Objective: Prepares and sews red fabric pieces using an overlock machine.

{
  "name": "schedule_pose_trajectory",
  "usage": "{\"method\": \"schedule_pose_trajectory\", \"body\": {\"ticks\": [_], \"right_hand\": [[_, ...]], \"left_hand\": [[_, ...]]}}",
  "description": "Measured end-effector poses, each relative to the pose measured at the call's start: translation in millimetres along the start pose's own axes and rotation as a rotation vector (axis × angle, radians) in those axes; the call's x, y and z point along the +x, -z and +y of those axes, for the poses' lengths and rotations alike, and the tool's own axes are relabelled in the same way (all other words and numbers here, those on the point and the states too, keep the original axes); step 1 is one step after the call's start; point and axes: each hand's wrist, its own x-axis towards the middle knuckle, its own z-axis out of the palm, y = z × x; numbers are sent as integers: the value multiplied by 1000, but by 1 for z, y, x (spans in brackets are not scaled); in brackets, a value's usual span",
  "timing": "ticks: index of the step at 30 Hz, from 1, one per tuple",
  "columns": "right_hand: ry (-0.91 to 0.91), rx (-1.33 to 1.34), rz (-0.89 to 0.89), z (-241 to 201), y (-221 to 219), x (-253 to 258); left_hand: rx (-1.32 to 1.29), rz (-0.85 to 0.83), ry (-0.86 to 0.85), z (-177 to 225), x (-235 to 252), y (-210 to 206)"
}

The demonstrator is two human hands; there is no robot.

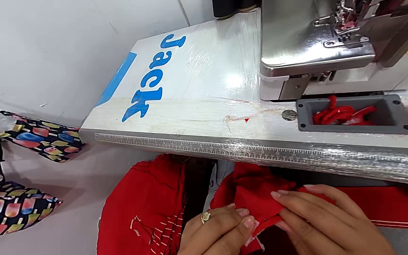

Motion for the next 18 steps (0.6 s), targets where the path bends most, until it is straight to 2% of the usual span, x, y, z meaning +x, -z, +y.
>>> {"method": "schedule_pose_trajectory", "body": {"ticks": [6, 9, 13, 16, 18], "right_hand": [[18, 235, 166, 9, -3, 0], [7, 353, 182, 11, -2, 11], [-64, 530, -37, -6, -2, 60], [-12, 831, -277, -17, -16, 122], [-92, 1027, -439, -28, -15, 175]], "left_hand": [[-165, 46, 183, 1, -1, 0], [-264, 68, 283, 0, 2, 0], [-319, 104, 432, -13, 9, 26], [-300, -57, 444, -46, 33, 96], [-223, -183, 494, -66, 75, 156]]}}
